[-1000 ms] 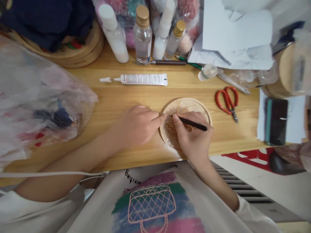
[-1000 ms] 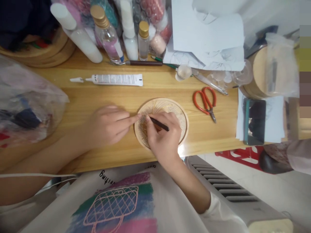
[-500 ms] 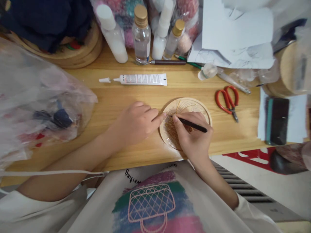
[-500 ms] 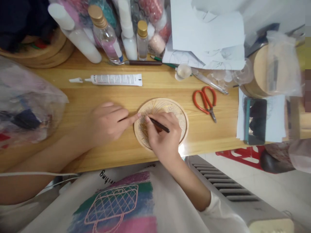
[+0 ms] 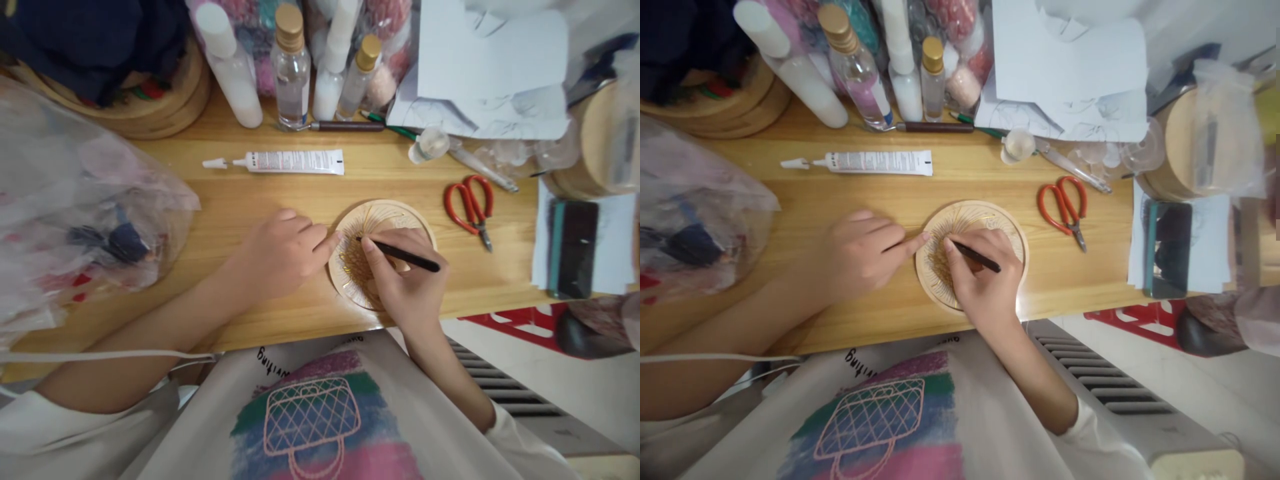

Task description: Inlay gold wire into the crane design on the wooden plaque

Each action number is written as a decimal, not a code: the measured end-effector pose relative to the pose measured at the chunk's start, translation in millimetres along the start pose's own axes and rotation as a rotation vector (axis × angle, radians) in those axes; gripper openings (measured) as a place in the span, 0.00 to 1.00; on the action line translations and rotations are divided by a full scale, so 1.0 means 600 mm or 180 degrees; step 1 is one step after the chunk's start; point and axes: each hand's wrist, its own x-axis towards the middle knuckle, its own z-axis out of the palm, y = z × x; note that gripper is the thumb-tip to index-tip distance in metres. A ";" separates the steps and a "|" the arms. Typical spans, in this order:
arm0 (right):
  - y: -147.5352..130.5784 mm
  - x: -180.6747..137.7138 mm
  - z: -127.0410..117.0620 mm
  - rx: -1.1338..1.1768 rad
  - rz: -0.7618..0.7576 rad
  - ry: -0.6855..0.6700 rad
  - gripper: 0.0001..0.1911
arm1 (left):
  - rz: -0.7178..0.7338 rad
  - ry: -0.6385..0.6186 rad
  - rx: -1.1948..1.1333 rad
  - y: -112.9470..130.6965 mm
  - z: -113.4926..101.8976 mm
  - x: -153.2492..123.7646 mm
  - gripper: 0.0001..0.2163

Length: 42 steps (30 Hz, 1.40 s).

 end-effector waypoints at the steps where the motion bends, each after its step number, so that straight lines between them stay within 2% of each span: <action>1: 0.000 0.000 0.000 0.0005 0.0010 -0.0032 0.03 | 0.0006 -0.0014 0.0000 0.000 0.000 0.000 0.08; 11: 0.001 0.000 0.001 -0.0034 -0.0007 -0.0168 0.03 | -0.0019 0.0036 -0.0064 0.000 0.005 -0.003 0.09; 15: 0.003 0.002 0.001 -0.0017 -0.0060 -0.0235 0.03 | -0.0057 -0.0121 -0.0023 0.002 0.003 -0.002 0.11; 21: 0.012 0.019 -0.009 0.0024 -0.0449 -0.0445 0.03 | -0.0088 -0.0391 0.0092 0.003 -0.001 0.000 0.14; 28: 0.029 0.038 -0.021 0.0205 -0.0843 -0.0764 0.04 | -0.0102 -0.0185 0.0124 0.004 -0.001 0.000 0.11; 38: 0.040 0.048 -0.024 0.0187 -0.1087 -0.0928 0.04 | -0.0155 -0.0343 0.0144 0.005 0.000 -0.002 0.17; 42: 0.041 0.049 -0.026 0.0145 -0.1151 -0.0941 0.05 | -0.0119 -0.0265 0.0169 0.006 -0.003 0.001 0.13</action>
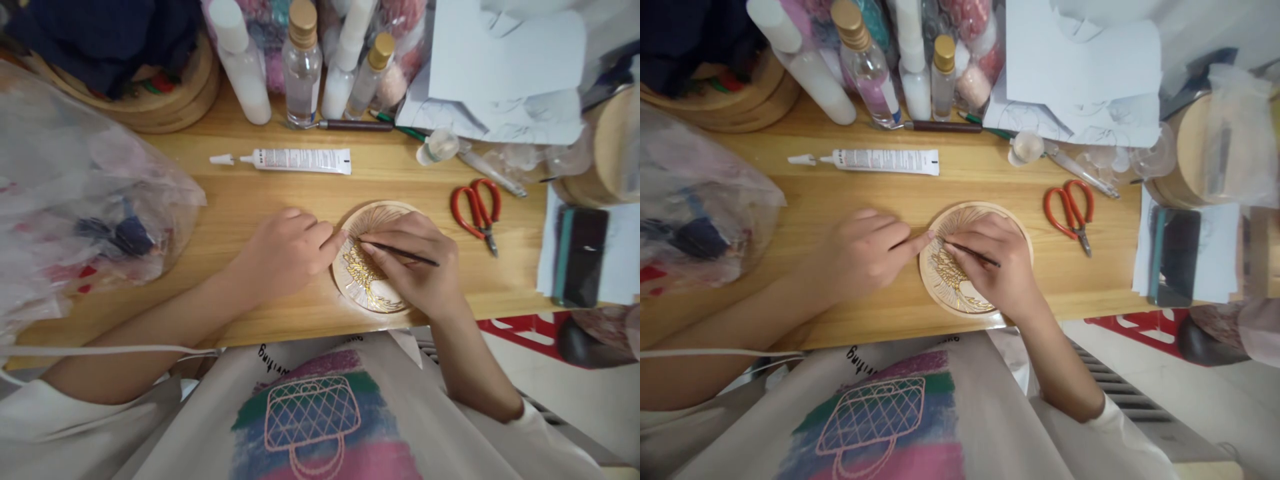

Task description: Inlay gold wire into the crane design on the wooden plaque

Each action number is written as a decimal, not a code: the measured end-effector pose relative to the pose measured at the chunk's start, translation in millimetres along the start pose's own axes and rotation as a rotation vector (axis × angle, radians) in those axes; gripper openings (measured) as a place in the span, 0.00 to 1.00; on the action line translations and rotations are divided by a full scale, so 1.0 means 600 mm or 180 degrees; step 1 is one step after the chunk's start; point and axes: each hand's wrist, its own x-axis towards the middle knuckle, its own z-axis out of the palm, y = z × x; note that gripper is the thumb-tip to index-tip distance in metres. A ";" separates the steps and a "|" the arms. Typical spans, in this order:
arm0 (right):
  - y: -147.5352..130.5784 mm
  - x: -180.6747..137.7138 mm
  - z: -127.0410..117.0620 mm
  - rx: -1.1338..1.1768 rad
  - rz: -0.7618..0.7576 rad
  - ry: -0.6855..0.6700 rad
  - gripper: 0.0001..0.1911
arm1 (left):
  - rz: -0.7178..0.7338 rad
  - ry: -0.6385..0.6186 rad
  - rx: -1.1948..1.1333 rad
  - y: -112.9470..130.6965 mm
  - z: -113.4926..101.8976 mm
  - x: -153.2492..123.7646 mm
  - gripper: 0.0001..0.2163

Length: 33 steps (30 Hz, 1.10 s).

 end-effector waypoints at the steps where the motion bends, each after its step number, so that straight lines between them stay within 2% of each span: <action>1: 0.000 0.000 0.000 0.0006 0.0019 0.0011 0.05 | -0.0003 0.0041 0.0010 0.000 0.000 0.001 0.13; 4: 0.000 -0.001 0.000 0.0049 0.0089 0.0037 0.04 | -0.0007 0.0154 0.0029 0.001 0.002 0.001 0.12; 13: -0.004 0.003 0.001 0.0046 0.0121 0.0015 0.03 | 0.0034 0.0141 -0.0014 -0.003 0.002 -0.001 0.13; 21: -0.003 0.010 0.001 0.0129 0.0197 0.0091 0.05 | -0.0026 0.0057 0.0018 0.000 0.005 -0.001 0.13; 31: -0.006 0.009 0.003 0.0049 0.0191 -0.0015 0.05 | -0.0143 -0.0187 -0.0019 0.005 0.004 -0.003 0.14; 33: -0.006 0.010 0.003 0.0072 0.0188 -0.0011 0.05 | -0.0153 -0.0121 -0.0022 0.006 0.005 -0.004 0.15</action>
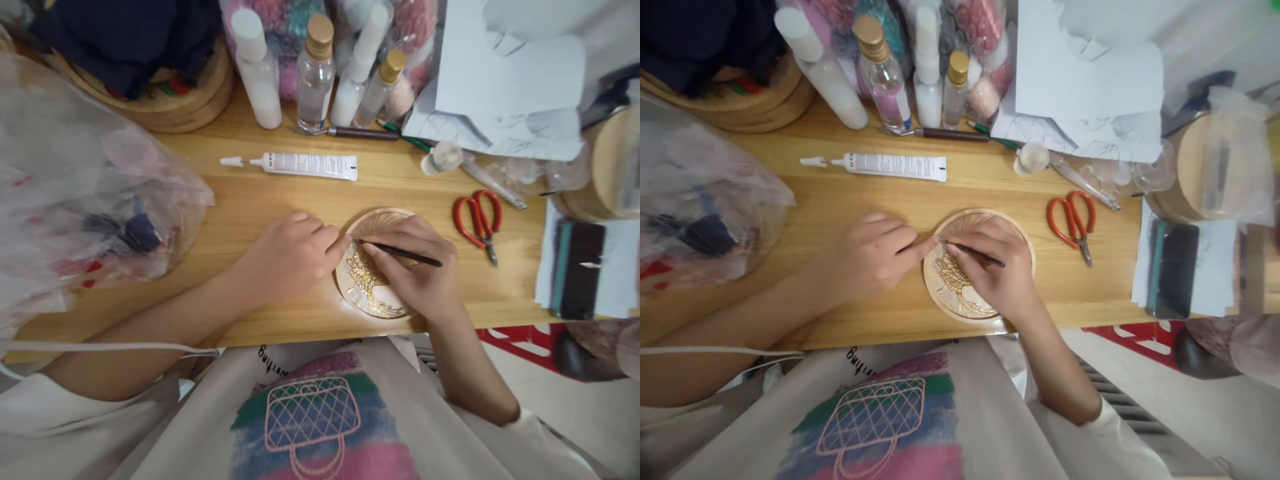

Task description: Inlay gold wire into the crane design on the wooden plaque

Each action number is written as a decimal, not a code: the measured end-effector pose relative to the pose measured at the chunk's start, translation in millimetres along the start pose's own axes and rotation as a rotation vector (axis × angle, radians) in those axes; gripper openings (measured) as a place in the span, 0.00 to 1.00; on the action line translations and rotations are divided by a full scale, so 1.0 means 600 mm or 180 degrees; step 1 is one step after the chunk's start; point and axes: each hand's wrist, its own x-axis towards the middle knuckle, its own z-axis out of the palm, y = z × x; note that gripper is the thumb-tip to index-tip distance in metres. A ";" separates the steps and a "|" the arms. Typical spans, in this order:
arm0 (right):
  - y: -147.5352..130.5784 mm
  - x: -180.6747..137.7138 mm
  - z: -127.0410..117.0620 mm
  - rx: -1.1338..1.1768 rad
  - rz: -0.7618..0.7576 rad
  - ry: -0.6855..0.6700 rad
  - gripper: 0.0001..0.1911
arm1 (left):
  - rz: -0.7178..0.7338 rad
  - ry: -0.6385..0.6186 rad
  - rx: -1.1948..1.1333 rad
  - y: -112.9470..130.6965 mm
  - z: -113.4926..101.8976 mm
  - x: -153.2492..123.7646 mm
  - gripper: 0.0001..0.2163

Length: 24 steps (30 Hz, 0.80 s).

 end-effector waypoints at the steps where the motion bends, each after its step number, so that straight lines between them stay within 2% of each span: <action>1: 0.000 0.000 0.000 0.0015 0.0001 0.0003 0.05 | 0.0011 0.0033 -0.0009 0.000 0.000 0.000 0.15; 8: 0.001 0.002 0.003 0.0005 -0.0014 0.0027 0.05 | 0.0053 0.0298 -0.0014 -0.003 0.002 0.003 0.14; 13: -0.005 -0.002 0.010 0.0002 0.0207 0.0198 0.04 | -0.0078 0.0236 -0.0356 0.008 -0.001 0.001 0.15; 19: -0.006 -0.001 0.011 0.0062 0.0303 0.0171 0.04 | -0.1320 -0.0243 -0.1422 0.050 -0.016 0.000 0.15; 24: -0.004 -0.001 0.012 0.0026 0.0326 0.0170 0.04 | -0.1718 -0.0591 -0.1888 0.067 -0.031 0.016 0.13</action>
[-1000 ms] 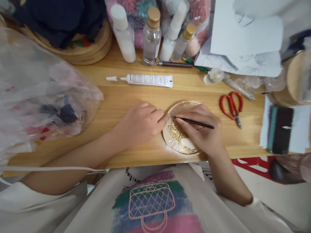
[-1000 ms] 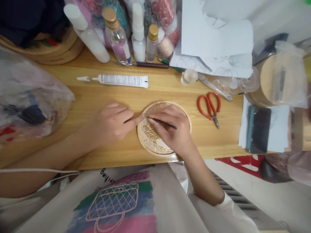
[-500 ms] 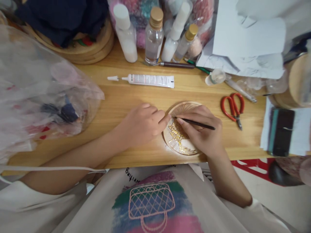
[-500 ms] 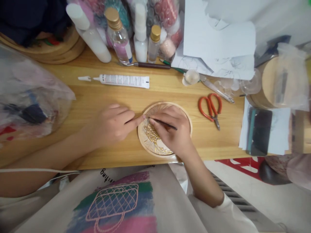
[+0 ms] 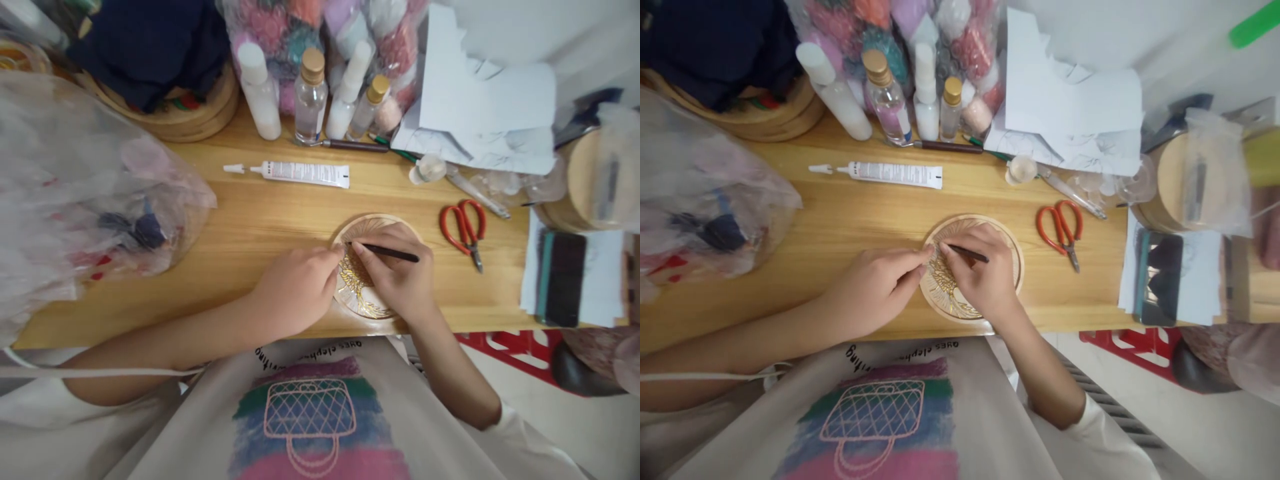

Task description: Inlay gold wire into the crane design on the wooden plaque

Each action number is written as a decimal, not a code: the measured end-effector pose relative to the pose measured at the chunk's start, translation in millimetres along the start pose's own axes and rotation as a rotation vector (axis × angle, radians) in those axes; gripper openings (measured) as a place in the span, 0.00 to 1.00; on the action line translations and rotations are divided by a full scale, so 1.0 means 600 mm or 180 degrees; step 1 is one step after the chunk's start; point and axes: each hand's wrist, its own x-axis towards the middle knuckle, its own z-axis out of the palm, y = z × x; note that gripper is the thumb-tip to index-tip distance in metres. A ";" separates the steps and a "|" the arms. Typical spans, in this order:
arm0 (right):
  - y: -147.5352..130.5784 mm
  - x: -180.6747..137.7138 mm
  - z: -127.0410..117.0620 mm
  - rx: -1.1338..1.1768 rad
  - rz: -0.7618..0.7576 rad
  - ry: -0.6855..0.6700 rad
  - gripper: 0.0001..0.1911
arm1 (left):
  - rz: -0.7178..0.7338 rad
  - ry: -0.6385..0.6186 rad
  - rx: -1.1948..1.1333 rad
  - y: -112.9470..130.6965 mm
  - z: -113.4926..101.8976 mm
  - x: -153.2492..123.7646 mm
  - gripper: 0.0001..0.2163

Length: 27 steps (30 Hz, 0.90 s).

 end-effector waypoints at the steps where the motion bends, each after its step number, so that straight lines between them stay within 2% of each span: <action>1: 0.000 0.000 0.001 -0.0008 -0.0008 0.0009 0.05 | -0.0095 -0.0054 -0.0040 0.005 0.001 0.000 0.13; 6: -0.002 -0.001 0.006 -0.0115 -0.0124 0.0110 0.06 | -0.0405 -0.0126 -0.0120 0.030 0.019 -0.007 0.17; 12: 0.000 -0.005 0.006 -0.0098 -0.0214 0.0149 0.06 | -0.0395 0.0324 0.0539 0.042 0.050 -0.023 0.19; 16: 0.014 0.004 -0.019 0.0241 0.0003 0.0360 0.04 | -0.0367 0.0557 0.0234 0.032 0.058 -0.030 0.19; 19: 0.039 0.018 -0.047 0.0477 -0.0081 0.0438 0.05 | -0.0267 0.0757 -0.0206 0.020 0.050 -0.032 0.17; 22: 0.066 0.023 -0.062 0.0753 -0.0213 -0.0155 0.05 | -0.0110 0.0704 -0.0569 0.005 0.028 -0.035 0.17; 23: 0.073 0.021 -0.063 0.0822 -0.0142 -0.0210 0.04 | -0.0040 0.0638 -0.0651 -0.001 0.019 -0.035 0.16; 27: 0.078 -0.007 -0.045 0.0814 0.0356 0.0444 0.04 | 0.0174 0.0408 -0.0694 -0.022 -0.013 -0.029 0.15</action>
